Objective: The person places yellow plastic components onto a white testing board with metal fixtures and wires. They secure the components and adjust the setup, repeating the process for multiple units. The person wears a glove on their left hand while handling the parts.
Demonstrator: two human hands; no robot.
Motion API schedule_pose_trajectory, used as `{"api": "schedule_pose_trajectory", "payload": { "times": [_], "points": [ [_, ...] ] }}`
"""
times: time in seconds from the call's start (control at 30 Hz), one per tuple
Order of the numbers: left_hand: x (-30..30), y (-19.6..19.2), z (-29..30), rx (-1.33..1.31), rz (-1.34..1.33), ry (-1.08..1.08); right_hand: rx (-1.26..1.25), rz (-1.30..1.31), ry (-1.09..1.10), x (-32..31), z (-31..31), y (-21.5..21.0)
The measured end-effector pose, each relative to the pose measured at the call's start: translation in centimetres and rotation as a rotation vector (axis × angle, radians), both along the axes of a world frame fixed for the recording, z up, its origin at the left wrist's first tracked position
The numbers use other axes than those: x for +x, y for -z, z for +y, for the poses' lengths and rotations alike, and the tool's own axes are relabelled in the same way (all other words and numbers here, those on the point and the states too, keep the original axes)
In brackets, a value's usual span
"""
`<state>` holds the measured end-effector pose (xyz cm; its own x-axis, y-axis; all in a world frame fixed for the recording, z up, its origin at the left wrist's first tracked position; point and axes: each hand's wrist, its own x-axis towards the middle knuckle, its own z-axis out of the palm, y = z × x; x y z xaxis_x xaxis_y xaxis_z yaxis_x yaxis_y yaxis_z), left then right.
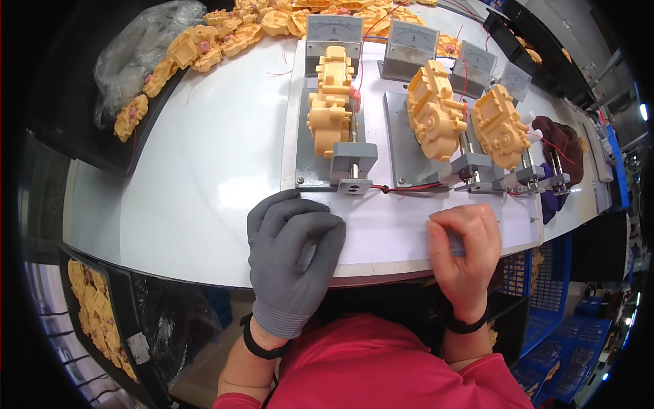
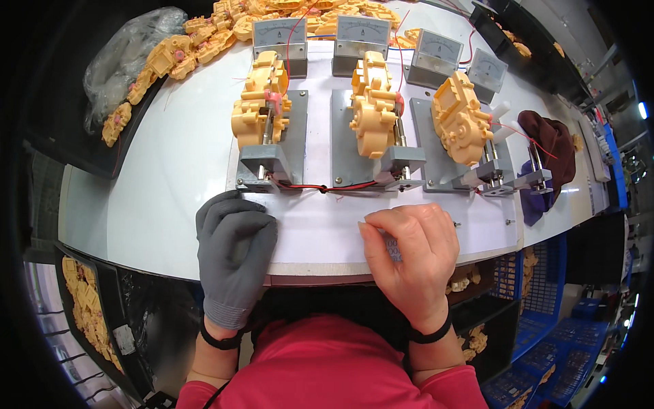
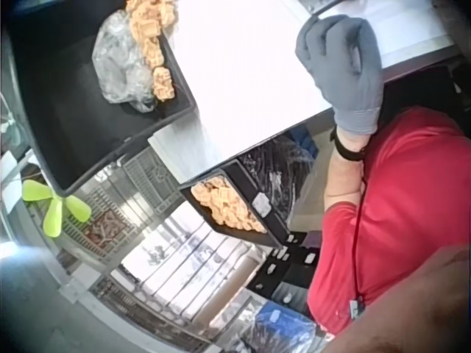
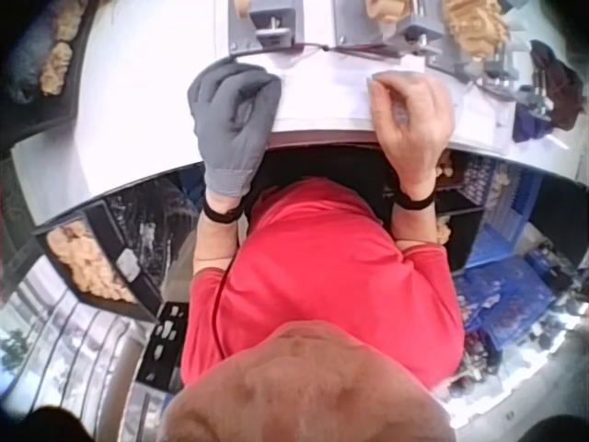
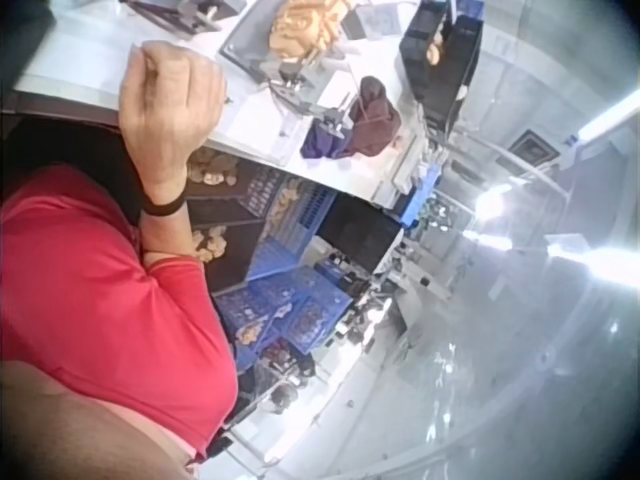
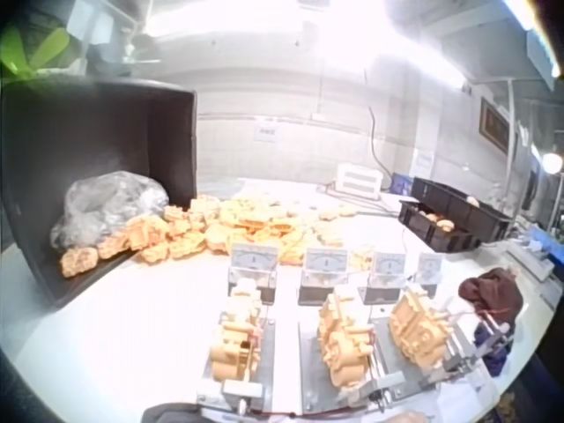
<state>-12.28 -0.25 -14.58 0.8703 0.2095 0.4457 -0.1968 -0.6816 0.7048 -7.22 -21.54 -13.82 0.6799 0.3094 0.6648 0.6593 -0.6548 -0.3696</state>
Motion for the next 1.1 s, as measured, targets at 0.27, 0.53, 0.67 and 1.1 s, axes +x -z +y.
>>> {"api": "schedule_pose_trajectory", "payload": {
  "times": [0.27, 0.53, 0.67, 1.1],
  "points": [
    [-0.2, 0.4, 0.1, -0.014, -0.022, 0.004, 0.029, 0.009, -0.004, -0.1, 0.2, 0.0],
    [-0.1, 0.4, 0.3, 0.005, -0.066, 0.041, 0.194, 0.122, -0.106, -1.1, 1.1, -0.7],
    [-0.3, -0.1, 1.1, 0.092, -0.070, 0.118, 0.347, 0.191, -0.252, -1.4, 5.2, -1.9],
    [9.6, -10.6, 3.9, -0.097, 0.494, 0.269, 0.541, 0.277, -0.524, -0.2, 7.6, -0.9]
  ]
}}
